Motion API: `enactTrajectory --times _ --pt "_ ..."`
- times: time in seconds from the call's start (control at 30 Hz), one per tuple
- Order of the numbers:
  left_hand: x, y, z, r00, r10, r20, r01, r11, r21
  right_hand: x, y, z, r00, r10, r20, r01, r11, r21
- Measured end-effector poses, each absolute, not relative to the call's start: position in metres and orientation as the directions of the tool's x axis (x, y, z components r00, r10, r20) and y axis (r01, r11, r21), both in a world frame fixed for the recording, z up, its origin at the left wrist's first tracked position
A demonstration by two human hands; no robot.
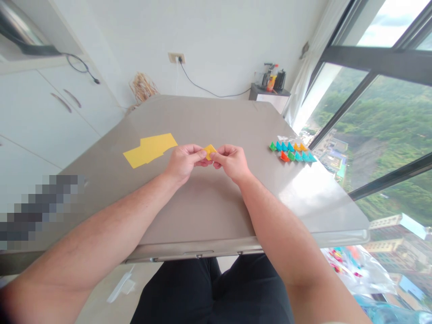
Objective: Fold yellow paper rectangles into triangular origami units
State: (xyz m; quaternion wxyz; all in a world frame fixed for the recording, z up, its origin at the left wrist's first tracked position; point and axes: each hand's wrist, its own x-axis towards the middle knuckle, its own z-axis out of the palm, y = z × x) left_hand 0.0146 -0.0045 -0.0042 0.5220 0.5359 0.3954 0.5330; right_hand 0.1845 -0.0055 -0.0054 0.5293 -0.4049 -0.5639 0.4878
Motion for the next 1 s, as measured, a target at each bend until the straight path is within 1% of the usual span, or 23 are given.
enactTrajectory --times 0.13,0.23,0.3,0.37,0.43,0.5,0.6,0.67,0.73,0.83,0.93,1.0 --pt "0.016 -0.002 -0.007 0.088 0.984 0.157 -0.115 -0.147 0.982 0.184 -0.003 -0.008 -0.123 0.976 0.182 -0.049 0.177 -0.983" --pt "0.016 0.003 -0.013 -0.025 0.985 0.172 -0.056 -0.173 0.983 0.18 -0.001 -0.01 -0.026 0.983 0.183 -0.009 0.183 -0.983" --pt "0.014 0.006 -0.017 -0.123 0.969 0.215 0.051 -0.21 0.976 0.178 -0.002 -0.01 0.045 0.979 0.2 0.027 0.199 -0.98" --pt "0.013 0.006 -0.018 -0.164 0.939 0.303 0.191 -0.271 0.943 0.175 -0.005 -0.009 0.03 0.979 0.201 0.054 0.2 -0.978" --pt "0.014 0.003 -0.017 -0.124 0.912 0.39 0.29 -0.343 0.894 0.173 -0.007 -0.008 -0.043 0.982 0.184 0.065 0.187 -0.98" --pt "0.016 -0.001 -0.015 -0.052 0.892 0.449 0.318 -0.411 0.854 0.172 -0.008 -0.007 -0.072 0.982 0.176 0.059 0.18 -0.982" --pt "0.02 -0.007 -0.014 0.022 0.847 0.531 0.34 -0.505 0.793 0.172 -0.006 -0.009 -0.025 0.983 0.179 0.053 0.18 -0.982" --pt "0.021 -0.006 -0.014 0.015 0.832 0.555 0.361 -0.522 0.773 0.174 -0.004 -0.009 0.013 0.985 0.173 0.062 0.172 -0.983" --pt "0.02 -0.003 -0.015 -0.04 0.859 0.51 0.349 -0.466 0.813 0.175 -0.004 -0.01 0.029 0.988 0.155 0.072 0.152 -0.986" --pt "0.016 0.002 -0.015 -0.133 0.921 0.366 0.205 -0.335 0.919 0.177 -0.004 -0.009 0.002 0.993 0.118 0.082 0.117 -0.99" --pt "0.014 0.004 -0.012 -0.095 0.962 0.255 0.055 -0.251 0.966 0.177 -0.005 -0.008 -0.031 0.994 0.108 0.094 0.11 -0.99" --pt "0.014 0.002 -0.012 -0.03 0.972 0.235 0.041 -0.234 0.971 0.177 -0.006 -0.007 -0.046 0.992 0.12 0.096 0.124 -0.988"
